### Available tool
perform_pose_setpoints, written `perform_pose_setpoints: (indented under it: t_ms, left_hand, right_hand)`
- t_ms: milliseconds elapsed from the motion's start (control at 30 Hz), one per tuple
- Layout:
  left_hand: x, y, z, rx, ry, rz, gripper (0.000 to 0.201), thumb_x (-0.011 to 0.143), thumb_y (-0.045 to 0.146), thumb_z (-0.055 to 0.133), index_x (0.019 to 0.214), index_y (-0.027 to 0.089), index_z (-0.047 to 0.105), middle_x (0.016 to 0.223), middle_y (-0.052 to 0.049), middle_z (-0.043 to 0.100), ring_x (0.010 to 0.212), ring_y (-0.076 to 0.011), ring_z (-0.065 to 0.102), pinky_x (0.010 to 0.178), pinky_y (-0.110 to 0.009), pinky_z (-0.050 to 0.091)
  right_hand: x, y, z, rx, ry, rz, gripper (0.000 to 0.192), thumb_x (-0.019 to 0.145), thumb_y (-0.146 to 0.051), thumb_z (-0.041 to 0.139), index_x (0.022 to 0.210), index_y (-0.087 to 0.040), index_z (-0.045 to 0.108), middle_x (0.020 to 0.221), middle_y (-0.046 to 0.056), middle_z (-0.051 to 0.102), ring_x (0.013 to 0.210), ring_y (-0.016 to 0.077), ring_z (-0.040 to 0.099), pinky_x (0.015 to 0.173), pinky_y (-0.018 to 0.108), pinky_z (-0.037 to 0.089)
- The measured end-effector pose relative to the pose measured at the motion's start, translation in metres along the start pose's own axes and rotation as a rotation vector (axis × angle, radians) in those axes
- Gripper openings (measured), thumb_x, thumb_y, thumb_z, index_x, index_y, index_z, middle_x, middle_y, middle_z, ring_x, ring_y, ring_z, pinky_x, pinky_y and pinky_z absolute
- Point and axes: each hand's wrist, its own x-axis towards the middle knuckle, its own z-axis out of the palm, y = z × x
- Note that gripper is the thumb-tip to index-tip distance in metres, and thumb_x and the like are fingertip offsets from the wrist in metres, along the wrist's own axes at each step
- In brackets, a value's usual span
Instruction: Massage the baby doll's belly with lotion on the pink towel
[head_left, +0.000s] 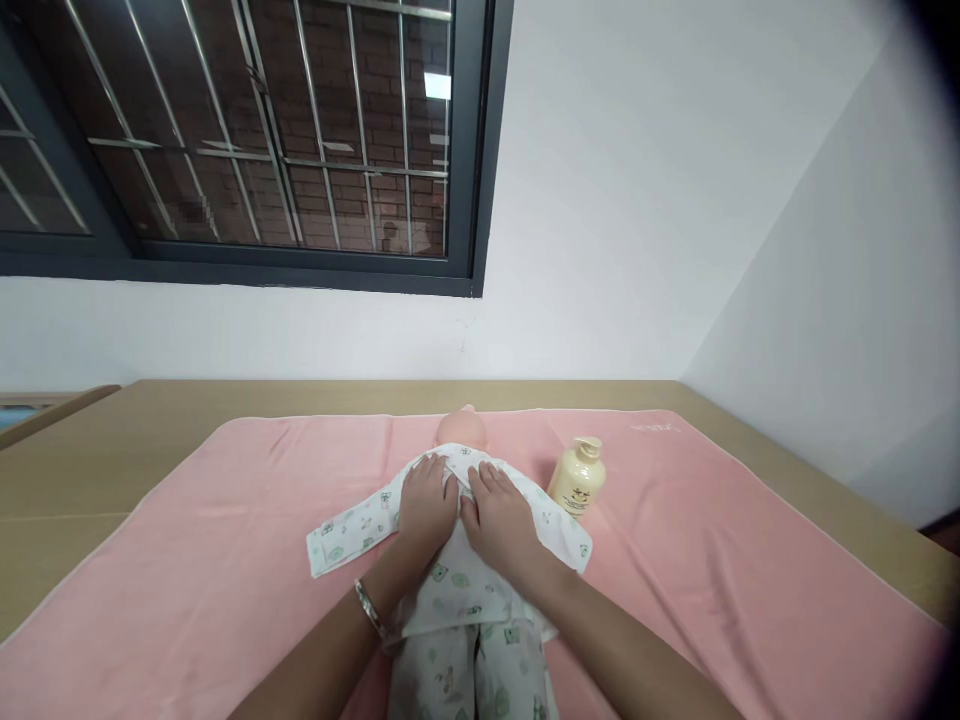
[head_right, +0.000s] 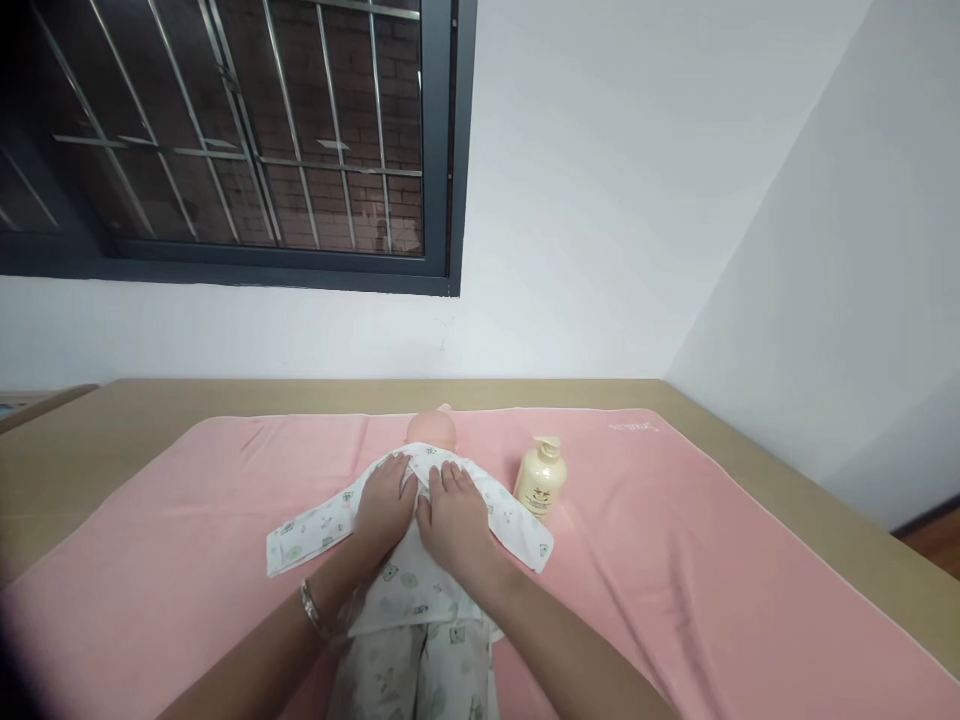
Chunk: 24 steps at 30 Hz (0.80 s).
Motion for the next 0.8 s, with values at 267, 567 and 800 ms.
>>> perform_pose_setpoints:
  t_ms: [267,567,800]
  left_hand:
    - [-0.001,-0.003,0.004,-0.043,0.016,-0.002,0.04,0.091,0.026,0.038,0.121,0.011,0.06,0.126,-0.016,0.063,0.123,-0.0299,0.054,0.108,-0.05,0.039]
    - [0.001,-0.005,0.006,-0.066,0.03,-0.019,0.037,0.09,0.025,0.043,0.119,0.01,0.061,0.124,-0.016,0.065,0.12,-0.03,0.056,0.106,-0.051,0.041]
    - [-0.003,0.011,-0.011,0.169,0.041,0.074,0.035,0.092,0.022,0.041,0.118,0.01,0.062,0.114,-0.016,0.068,0.109,-0.0307,0.061,0.095,-0.048,0.047]
  right_hand:
    - [0.015,0.022,0.012,0.158,0.042,-0.018,0.054,0.092,-0.028,0.046,0.142,-0.009,0.046,0.151,0.015,0.04,0.142,0.0268,0.034,0.12,0.047,0.021]
    - [0.014,0.023,0.017,0.179,0.059,-0.031,0.055,0.092,-0.027,0.047,0.143,-0.008,0.046,0.151,0.016,0.04,0.142,0.0285,0.033,0.119,0.049,0.022]
    - [0.015,0.025,0.014,0.138,0.031,-0.072,0.056,0.093,-0.027,0.045,0.145,-0.007,0.041,0.152,0.017,0.037,0.143,0.0294,0.03,0.119,0.05,0.023]
